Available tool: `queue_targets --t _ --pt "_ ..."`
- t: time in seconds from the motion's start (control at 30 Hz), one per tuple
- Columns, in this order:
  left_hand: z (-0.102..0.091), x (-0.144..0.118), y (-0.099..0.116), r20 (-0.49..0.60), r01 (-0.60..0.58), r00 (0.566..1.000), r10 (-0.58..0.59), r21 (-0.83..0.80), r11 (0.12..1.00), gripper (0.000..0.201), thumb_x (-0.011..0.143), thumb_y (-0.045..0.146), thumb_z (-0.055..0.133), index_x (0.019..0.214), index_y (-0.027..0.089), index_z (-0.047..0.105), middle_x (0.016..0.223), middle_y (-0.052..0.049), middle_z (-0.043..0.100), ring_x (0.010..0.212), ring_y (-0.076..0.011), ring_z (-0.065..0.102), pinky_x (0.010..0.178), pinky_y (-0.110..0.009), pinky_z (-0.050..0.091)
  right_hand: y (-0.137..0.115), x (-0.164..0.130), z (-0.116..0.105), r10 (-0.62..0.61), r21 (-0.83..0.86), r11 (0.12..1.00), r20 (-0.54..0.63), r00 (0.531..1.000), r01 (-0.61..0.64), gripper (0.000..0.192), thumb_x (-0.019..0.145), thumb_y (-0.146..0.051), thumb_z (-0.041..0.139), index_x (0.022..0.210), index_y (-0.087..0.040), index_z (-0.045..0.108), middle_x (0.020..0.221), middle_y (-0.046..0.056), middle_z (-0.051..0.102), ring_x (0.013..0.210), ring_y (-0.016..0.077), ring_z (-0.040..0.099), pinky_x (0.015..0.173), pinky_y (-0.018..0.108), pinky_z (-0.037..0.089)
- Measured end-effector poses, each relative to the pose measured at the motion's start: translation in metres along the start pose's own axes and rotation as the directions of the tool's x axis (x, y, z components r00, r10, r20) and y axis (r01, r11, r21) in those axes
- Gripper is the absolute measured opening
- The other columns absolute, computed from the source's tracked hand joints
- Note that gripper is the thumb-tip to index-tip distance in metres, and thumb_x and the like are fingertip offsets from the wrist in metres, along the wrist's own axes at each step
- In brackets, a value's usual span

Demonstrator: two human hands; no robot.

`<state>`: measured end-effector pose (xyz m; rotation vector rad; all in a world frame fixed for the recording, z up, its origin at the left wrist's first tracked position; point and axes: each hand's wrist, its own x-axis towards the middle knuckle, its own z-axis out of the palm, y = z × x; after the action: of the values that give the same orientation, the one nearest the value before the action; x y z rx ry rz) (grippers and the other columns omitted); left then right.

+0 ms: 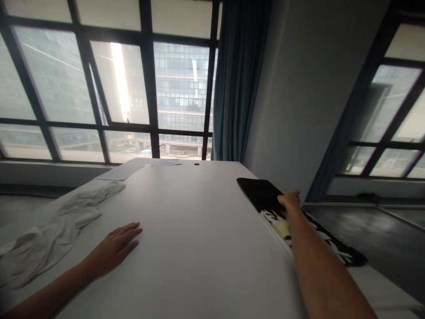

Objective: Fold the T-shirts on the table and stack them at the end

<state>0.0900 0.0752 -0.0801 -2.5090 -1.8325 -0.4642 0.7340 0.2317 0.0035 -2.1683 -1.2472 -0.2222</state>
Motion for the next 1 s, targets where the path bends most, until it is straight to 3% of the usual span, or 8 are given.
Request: queue_targets --t 0.13,0.27,0.37,0.47,0.53,0.8,0.9,1.0 --pt "-0.007 0.0 0.008 0.005 -0.001 1.0 0.001 -0.022 1.0 0.058 0.093 0.057 0.033 0.132 0.025 0.062 0.146 -0.007 0.052 0.135 -0.0269 0.047 0.115 -0.046 0.034 -0.015 -0.015 -0.001 0.198 -0.036 0.98 0.055 0.979 -0.196 0.076 0.073 -0.022 0.064 0.141 0.001 0.038 0.122 0.044 0.049 0.117 0.0494 0.054 0.083 0.055 0.049" --pt "-0.036 0.001 -0.002 -0.107 0.138 0.986 -0.126 0.11 0.984 0.053 0.093 0.048 0.037 0.128 0.019 0.064 0.141 -0.012 0.057 0.131 -0.0309 0.049 0.115 -0.05 0.03 -0.055 -0.044 -0.004 0.003 -0.091 0.996 0.143 0.99 0.01 0.068 0.077 -0.033 0.064 0.139 -0.012 0.046 0.139 0.03 0.043 0.122 0.0447 0.051 0.095 0.057 0.044" --pt "-0.062 -0.01 -0.038 -0.304 0.526 0.84 -0.449 0.255 0.811 0.06 0.089 0.049 0.045 0.135 0.012 0.055 0.146 -0.019 0.048 0.14 -0.0456 0.03 0.111 -0.07 0.017 -0.084 -0.087 -0.002 -0.267 -0.076 0.952 0.265 0.926 0.296 0.064 0.081 -0.039 0.063 0.139 -0.017 0.047 0.144 0.022 0.042 0.125 0.0398 0.05 0.098 0.053 0.044" --pt "-0.08 -0.031 -0.077 -0.203 0.764 0.645 -0.737 0.207 0.611 0.067 0.088 0.055 0.043 0.134 0.008 0.053 0.145 -0.027 0.046 0.134 -0.056 0.031 0.098 -0.077 0.025 -0.1 -0.138 0.0 -0.432 -0.016 0.879 0.402 0.808 0.477 0.06 0.081 -0.04 0.065 0.135 -0.018 0.053 0.145 0.019 0.043 0.127 0.0383 0.048 0.1 0.051 0.043" --pt "-0.084 -0.04 -0.089 -0.099 0.771 0.634 -0.767 0.162 0.617 0.062 0.092 0.051 0.035 0.128 0.005 0.056 0.139 -0.031 0.05 0.125 -0.0544 0.045 0.093 -0.073 0.035 -0.105 -0.169 -0.001 -0.504 0.062 0.837 0.47 0.724 0.543 0.058 0.079 -0.039 0.068 0.132 -0.018 0.057 0.143 0.018 0.046 0.128 0.0366 0.047 0.104 0.049 0.04" --pt "-0.039 -0.004 0.04 0.079 0.083 0.994 -0.079 -0.047 0.995 0.042 0.092 0.045 0.04 0.113 0.021 0.067 0.121 -0.009 0.07 0.113 -0.0269 0.062 0.101 -0.035 0.043 -0.115 -0.24 -0.017 -0.648 0.383 0.755 0.559 0.517 0.532 0.062 0.073 -0.034 0.073 0.132 -0.019 0.059 0.143 0.015 0.05 0.132 0.032 0.045 0.113 0.043 0.032" --pt "-0.025 -0.002 0.112 0.103 -0.409 0.885 0.454 -0.296 0.863 0.049 0.091 0.056 0.046 0.127 0.026 0.063 0.136 -0.005 0.062 0.123 -0.0248 0.056 0.111 -0.034 0.035 -0.122 -0.254 -0.021 -0.724 0.447 0.684 0.51 0.464 0.577 0.075 0.071 -0.022 0.072 0.142 -0.022 0.05 0.151 0.013 0.042 0.139 0.0316 0.038 0.115 0.043 0.029" --pt "-0.028 -0.008 0.137 0.103 -0.506 0.819 0.565 -0.336 0.794 0.059 0.082 0.066 0.058 0.128 0.029 0.062 0.146 -0.003 0.053 0.135 -0.0266 0.045 0.116 -0.036 0.027 -0.122 -0.262 -0.02 -0.774 0.425 0.624 0.448 0.446 0.656 0.065 0.075 -0.016 0.066 0.138 -0.024 0.054 0.152 0.011 0.042 0.14 0.0316 0.035 0.115 0.046 0.025"
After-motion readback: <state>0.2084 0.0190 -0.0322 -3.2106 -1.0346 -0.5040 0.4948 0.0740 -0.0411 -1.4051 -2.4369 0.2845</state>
